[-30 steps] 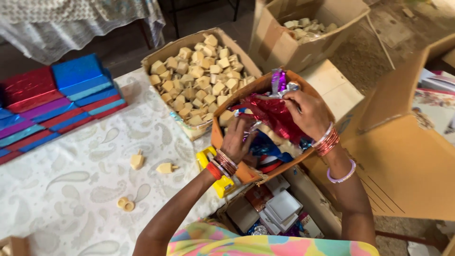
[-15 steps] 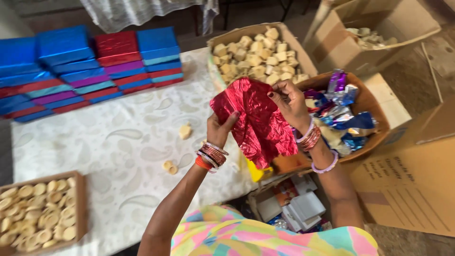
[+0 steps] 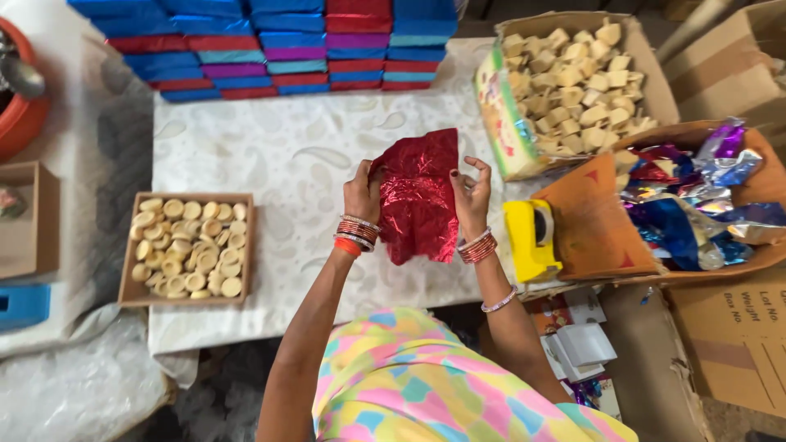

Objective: Wrapping small objects in paper and foil before placing them in containers.

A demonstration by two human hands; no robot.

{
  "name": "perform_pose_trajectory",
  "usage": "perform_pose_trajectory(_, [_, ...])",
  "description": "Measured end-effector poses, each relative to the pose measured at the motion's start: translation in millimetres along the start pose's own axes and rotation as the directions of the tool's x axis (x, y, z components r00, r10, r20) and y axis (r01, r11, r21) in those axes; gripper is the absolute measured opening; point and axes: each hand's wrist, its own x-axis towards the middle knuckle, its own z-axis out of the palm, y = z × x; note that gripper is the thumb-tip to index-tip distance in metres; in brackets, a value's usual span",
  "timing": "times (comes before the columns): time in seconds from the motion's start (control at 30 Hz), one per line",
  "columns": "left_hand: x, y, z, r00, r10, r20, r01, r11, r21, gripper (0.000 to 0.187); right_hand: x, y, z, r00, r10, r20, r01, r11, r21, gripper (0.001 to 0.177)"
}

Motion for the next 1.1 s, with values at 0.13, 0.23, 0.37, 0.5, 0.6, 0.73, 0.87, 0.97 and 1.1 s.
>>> perform_pose_trajectory(0.13, [-21,-21,-31,0.991,-0.130,-0.028,0.130,0.991,0.009,0.011,-42,-31,33,0.961,0.265,0.079,-0.267,0.963,0.017,0.051])
perform_pose_trajectory(0.23, [-31,-40,-40,0.982,-0.184,-0.040,0.185,0.982,0.035,0.012,-67,-20,42,0.900,0.369,0.232,-0.379,0.925,0.000,0.065])
perform_pose_trajectory(0.37, [-44,-79,-41,0.992,-0.115,-0.043,0.119,0.988,0.102,0.012,-93,1,41,0.925,0.258,0.279,-0.270,0.963,0.004,0.066])
perform_pose_trajectory(0.5, [-58,-100,-30,0.975,-0.222,0.016,0.215,0.959,0.186,0.016,-107,20,33,0.957,0.207,0.202,-0.186,0.975,-0.118,0.058])
perform_pose_trajectory(0.6, [-66,-80,-28,0.897,-0.442,0.007,0.436,0.887,0.149,0.027,-111,43,18,0.956,0.243,0.166,-0.216,0.962,-0.169,0.054])
perform_pose_trajectory(0.73, [-117,-161,14,0.789,-0.606,0.097,0.614,0.783,-0.102,0.047,-116,68,3,0.969,0.193,0.154,-0.160,0.966,-0.203,0.050])
perform_pose_trajectory(0.87, [-167,-163,25,0.825,-0.529,0.197,0.563,0.748,-0.351,0.083,-124,98,-12,0.951,0.295,0.096,-0.262,0.929,-0.261,0.051])
perform_pose_trajectory(0.97, [-182,-147,19,0.796,-0.574,0.194,0.604,0.726,-0.330,0.093,-129,95,-12,0.950,0.295,0.103,-0.256,0.924,-0.285,0.052])
perform_pose_trajectory(1.1, [-200,-157,24,0.700,-0.714,0.027,0.714,0.698,-0.053,0.089,-142,112,-19,0.935,0.324,0.141,-0.276,0.919,-0.281,0.053])
